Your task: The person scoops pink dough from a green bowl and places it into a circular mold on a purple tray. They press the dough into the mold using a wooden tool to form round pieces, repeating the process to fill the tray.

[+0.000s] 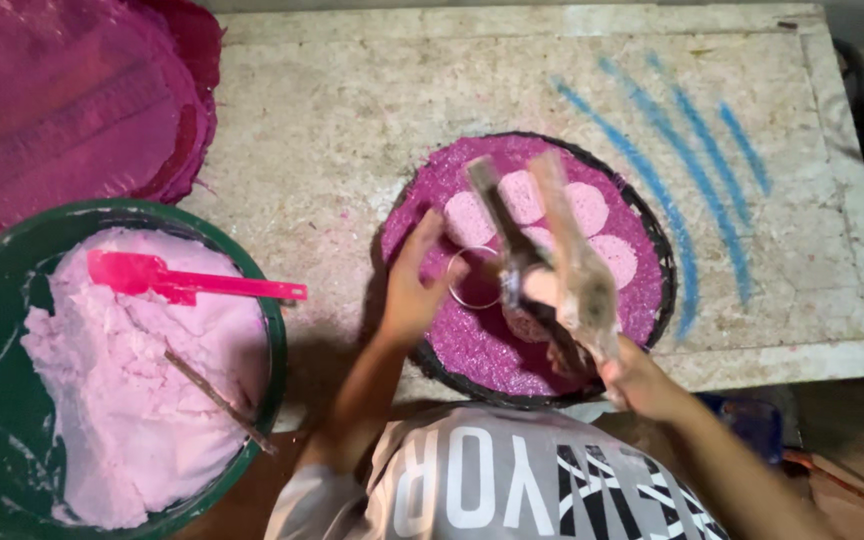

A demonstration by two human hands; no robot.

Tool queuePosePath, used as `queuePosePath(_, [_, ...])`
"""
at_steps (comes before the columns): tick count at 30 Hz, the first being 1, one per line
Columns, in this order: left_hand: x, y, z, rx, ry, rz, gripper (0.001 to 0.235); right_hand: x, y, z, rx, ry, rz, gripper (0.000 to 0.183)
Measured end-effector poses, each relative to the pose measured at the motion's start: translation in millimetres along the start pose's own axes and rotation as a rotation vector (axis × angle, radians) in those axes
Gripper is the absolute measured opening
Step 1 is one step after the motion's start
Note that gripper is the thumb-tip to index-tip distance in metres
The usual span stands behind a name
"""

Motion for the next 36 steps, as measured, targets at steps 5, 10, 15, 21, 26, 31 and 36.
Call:
queuePosePath(5, [13, 48, -27, 0.154, -0.525, 1.421, 0.087, 32, -47, -11, 0.194, -0.444, -0.326, 0.091])
queuePosePath(10, [11, 77, -42, 0.418, -0.502, 1.356, 0.065, -11, -92, -8, 0.378, -0.467, -0.048, 0.086])
queuePosePath(15, [-1, 78, -69, 0.491, -0.474, 1.347, 0.036, -74, -122, -15, 0.534, -0.393, 0.173, 0.085])
queuePosePath(21, [7, 34, -87, 0.466, -0.304, 1.661, 0.037, -79, -129, -36, 0.714, -0.238, 0.214, 0.082])
queuePosePath(26, [8, -11, -90, 0.512, -0.194, 1.781, 0.024, -49, -141, -54, 0.69, -0.217, 0.302, 0.09])
queuePosePath(31, [-20, -25, -87, 0.582, -0.24, 1.731, 0.021, -23, -153, -75, 0.637, -0.201, 0.59, 0.093])
queuePosePath(36, [-26, -32, -81, 0.563, -0.227, 1.746, 0.022, -6, -152, -81, 0.687, -0.181, 0.64, 0.096])
Point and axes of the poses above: each hand's wrist, its own z-axis away from the middle knuckle, its own x-axis out of the palm, y = z × x, the point moved 6 cm from there along -z, towards the middle knuckle, and after that the axes turned 8 degrees about -y, right-handed, at the moved point
